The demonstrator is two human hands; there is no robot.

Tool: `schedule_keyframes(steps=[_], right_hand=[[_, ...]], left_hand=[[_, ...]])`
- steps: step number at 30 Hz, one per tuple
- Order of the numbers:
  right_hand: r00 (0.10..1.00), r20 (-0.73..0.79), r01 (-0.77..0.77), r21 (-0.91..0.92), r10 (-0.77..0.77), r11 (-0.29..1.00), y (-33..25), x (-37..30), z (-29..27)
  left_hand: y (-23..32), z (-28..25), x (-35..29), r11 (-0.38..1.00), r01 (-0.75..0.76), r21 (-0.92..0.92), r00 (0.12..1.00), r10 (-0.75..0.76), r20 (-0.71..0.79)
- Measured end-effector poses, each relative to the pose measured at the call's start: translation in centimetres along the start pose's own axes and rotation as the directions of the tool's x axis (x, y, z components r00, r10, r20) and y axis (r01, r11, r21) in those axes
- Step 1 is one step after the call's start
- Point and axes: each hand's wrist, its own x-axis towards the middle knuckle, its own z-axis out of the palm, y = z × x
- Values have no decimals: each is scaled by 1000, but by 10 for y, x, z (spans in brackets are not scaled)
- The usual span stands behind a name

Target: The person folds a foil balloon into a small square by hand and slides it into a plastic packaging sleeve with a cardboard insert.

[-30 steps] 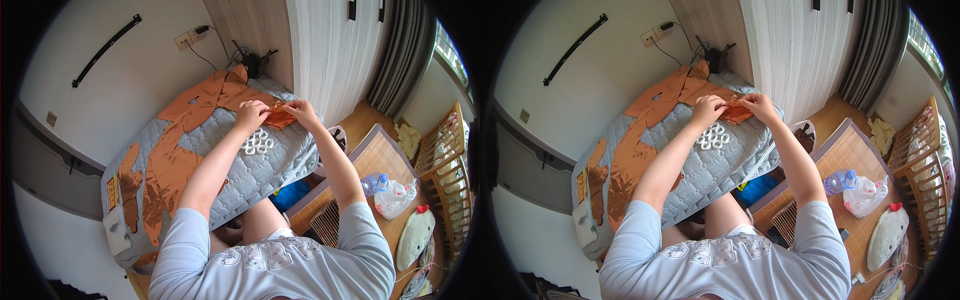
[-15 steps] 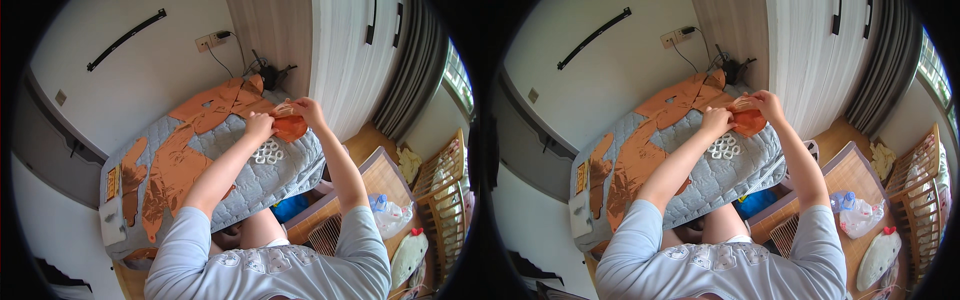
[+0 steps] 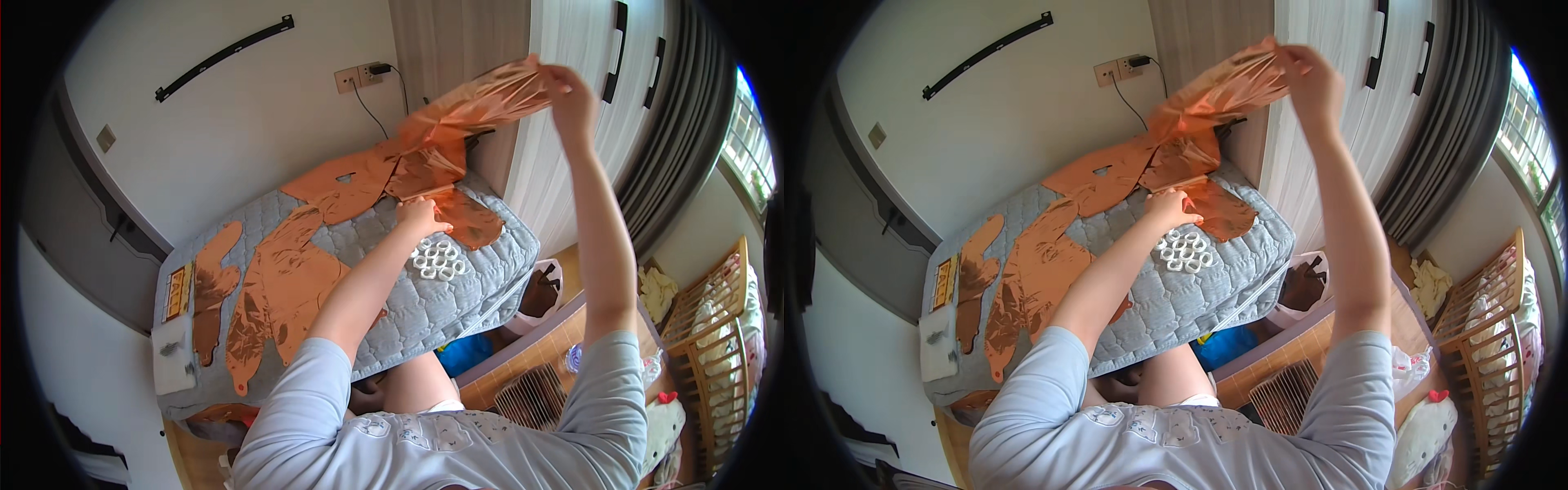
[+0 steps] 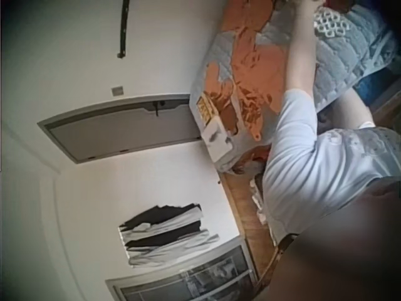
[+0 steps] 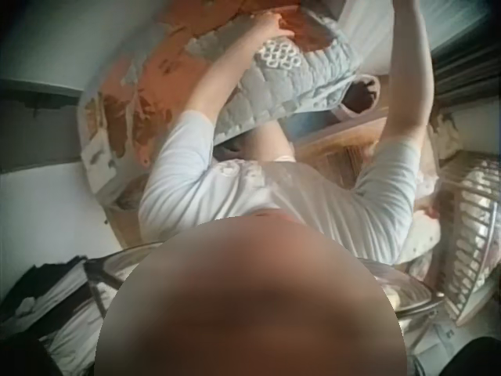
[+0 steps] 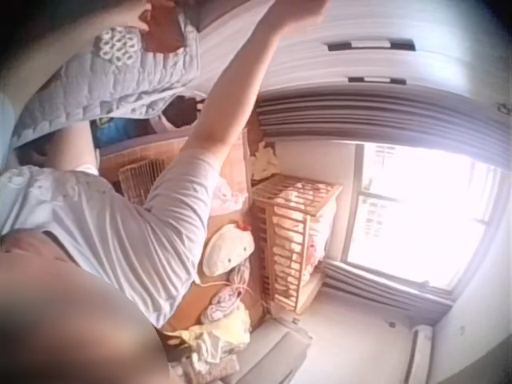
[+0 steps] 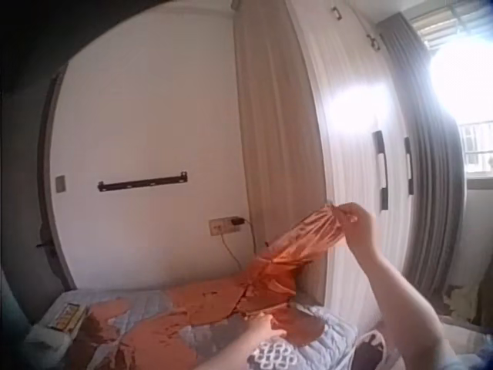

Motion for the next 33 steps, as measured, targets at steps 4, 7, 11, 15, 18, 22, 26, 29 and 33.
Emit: schedule_keyframes(steps=[4,7,11,15,18,22,26,29,33], right_hand=[[987,-130,89,-26,-92,996,-39,35,-68],[912,-242,339,-7,-331,941,-64,66,-123],[927,71,371,-13,-369,928,-86,80,-193],[925,209,335,-55,-318,941,-124,66,-193],[875,339,414,-150,-346,898,-116,75,-198],[795,496,404,-5,-349,915,-140,57,-151],[763,532,350,139,-368,926,-174,37,-114],[748,561,278,219,-354,935,-192,30,-94],[702,651,140,271,-288,952,-219,27,-56]], left_hand=[[-11,5,2,996,13,-93,999,-17,-41],[-27,5,9,979,-23,-200,995,2,-105],[-15,-19,4,943,-14,-332,999,-3,-51],[-29,-58,-17,472,-312,-825,931,-23,-365],[-3,-99,-66,-19,-571,-821,757,375,-535],[8,-136,-142,-32,-661,-749,630,519,-578],[6,-144,-192,213,-585,-782,730,559,-394],[-3,-157,-209,370,-489,-790,804,541,-245],[-48,-137,-199,366,-463,-807,876,324,-356]])
